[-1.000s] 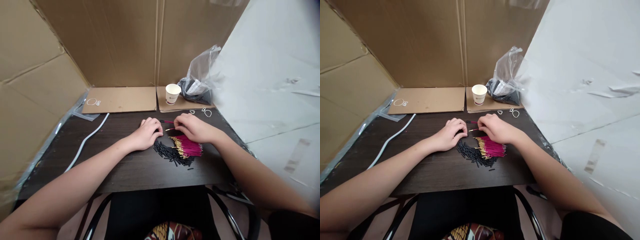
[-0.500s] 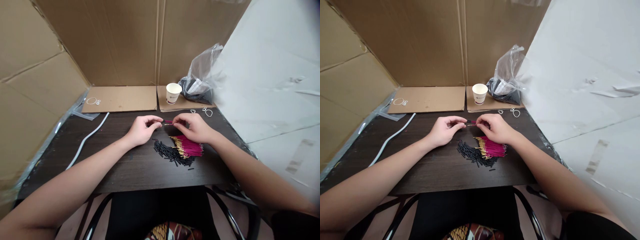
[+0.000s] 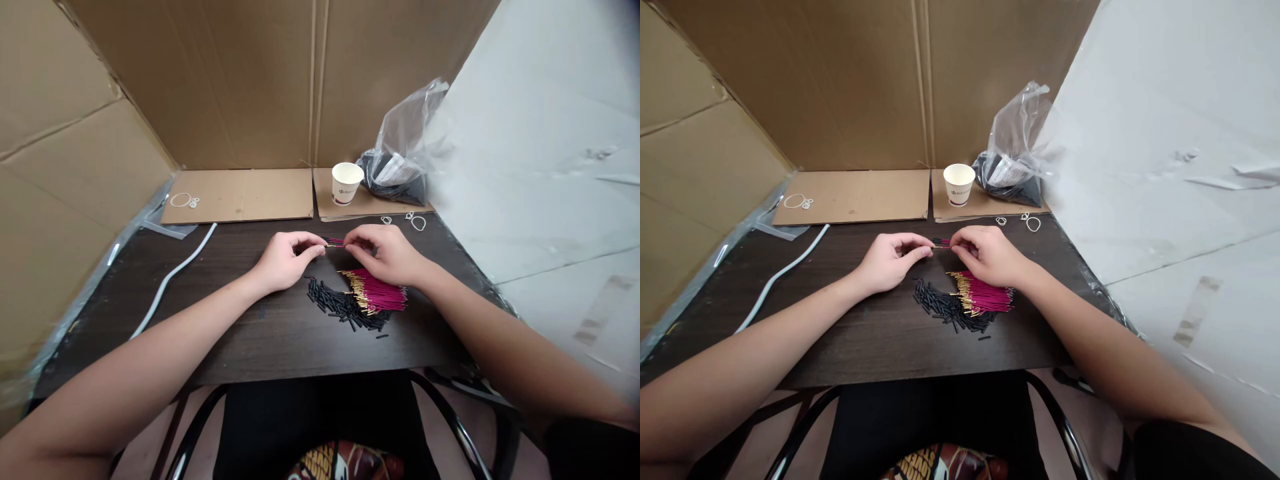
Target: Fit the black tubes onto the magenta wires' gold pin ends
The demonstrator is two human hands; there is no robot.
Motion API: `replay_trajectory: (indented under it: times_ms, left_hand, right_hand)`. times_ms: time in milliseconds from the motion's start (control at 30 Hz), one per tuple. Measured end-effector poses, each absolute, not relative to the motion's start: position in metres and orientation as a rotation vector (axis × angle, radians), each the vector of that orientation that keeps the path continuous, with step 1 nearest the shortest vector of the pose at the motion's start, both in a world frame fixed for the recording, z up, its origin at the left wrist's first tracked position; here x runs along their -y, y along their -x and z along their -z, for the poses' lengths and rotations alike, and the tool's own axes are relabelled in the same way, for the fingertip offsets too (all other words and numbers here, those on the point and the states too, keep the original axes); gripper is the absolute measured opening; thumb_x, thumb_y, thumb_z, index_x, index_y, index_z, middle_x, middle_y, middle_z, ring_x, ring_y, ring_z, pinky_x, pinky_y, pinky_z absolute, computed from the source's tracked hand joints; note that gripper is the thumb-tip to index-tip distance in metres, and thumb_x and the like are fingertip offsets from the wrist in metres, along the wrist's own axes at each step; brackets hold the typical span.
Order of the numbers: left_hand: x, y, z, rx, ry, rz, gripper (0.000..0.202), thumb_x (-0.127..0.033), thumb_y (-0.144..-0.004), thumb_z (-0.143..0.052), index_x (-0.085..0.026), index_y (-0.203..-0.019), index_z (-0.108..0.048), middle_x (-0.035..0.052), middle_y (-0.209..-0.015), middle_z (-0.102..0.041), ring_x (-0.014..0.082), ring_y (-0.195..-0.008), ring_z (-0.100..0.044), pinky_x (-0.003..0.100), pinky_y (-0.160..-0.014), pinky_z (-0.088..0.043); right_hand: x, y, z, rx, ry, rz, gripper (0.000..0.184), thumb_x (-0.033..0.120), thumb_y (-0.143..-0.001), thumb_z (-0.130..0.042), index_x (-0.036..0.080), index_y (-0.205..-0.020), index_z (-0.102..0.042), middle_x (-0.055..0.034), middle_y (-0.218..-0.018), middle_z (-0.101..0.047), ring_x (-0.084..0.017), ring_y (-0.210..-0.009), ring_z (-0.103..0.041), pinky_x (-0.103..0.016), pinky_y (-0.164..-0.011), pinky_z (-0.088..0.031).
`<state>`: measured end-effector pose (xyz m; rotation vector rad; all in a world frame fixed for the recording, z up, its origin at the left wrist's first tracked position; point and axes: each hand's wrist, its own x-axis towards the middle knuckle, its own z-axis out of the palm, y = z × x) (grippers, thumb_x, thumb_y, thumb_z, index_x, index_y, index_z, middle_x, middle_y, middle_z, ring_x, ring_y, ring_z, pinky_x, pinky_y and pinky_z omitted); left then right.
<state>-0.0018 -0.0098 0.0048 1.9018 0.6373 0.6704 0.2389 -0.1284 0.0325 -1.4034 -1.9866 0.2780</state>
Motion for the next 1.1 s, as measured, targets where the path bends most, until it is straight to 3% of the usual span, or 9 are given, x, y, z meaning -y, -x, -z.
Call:
replay_trajectory:
  times_ms: [233, 500, 733, 1100]
  left_hand:
    - [0.013, 0.003, -0.008, -0.66, -2.004, -0.642, 0.022, -0.037, -0.099, -0.077, -0.021, -0.108, -0.089, 0.0076, -0.103, -0.088, 0.026, -0.092, -0.079, 0.044, -0.09, -0.062]
    - [0.016, 0.004, -0.01, -0.632, -2.089, -0.635, 0.018, -0.033, -0.1, -0.076, -0.023, -0.108, -0.09, 0.0067, -0.111, -0.089, 0.0281, -0.104, -0.082, 0.047, -0.103, -0.063]
    - [0.017, 0.004, -0.009, -0.604, -2.11, -0.637, 0.019, -0.031, -0.1, -0.076, -0.021, -0.11, -0.09, 0.0072, -0.113, -0.089, 0.0282, -0.106, -0.083, 0.045, -0.101, -0.064]
    - [0.018, 0.003, -0.009, -0.612, -2.135, -0.663, 0.016, -0.026, -0.101, -0.077, -0.022, -0.108, -0.09, 0.0051, -0.111, -0.089, 0.026, -0.104, -0.083, 0.042, -0.098, -0.062]
  right_hand:
    - [0.128, -0.237, -0.031, 2.063, 1.322, -0.166, 0.013, 0.019, -0.105, -0.06, 0.021, -0.105, -0.073, -0.0057, -0.09, -0.073, -0.02, -0.077, -0.064, -0.035, -0.071, -0.051]
    - [0.128, -0.232, -0.026, 2.116, 1.31, -0.174, 0.017, 0.018, -0.107, -0.056, 0.021, -0.108, -0.072, -0.0079, -0.094, -0.072, -0.022, -0.082, -0.066, -0.038, -0.075, -0.053]
    - [0.128, -0.23, -0.026, 2.122, 1.3, -0.143, 0.019, 0.018, -0.109, -0.054, 0.021, -0.111, -0.073, -0.0111, -0.102, -0.075, -0.024, -0.09, -0.069, -0.04, -0.08, -0.056]
    - [0.127, -0.228, -0.019, 2.061, 1.278, -0.137, 0.013, 0.016, -0.106, -0.06, 0.018, -0.105, -0.072, -0.0052, -0.088, -0.07, -0.018, -0.076, -0.062, -0.033, -0.07, -0.049]
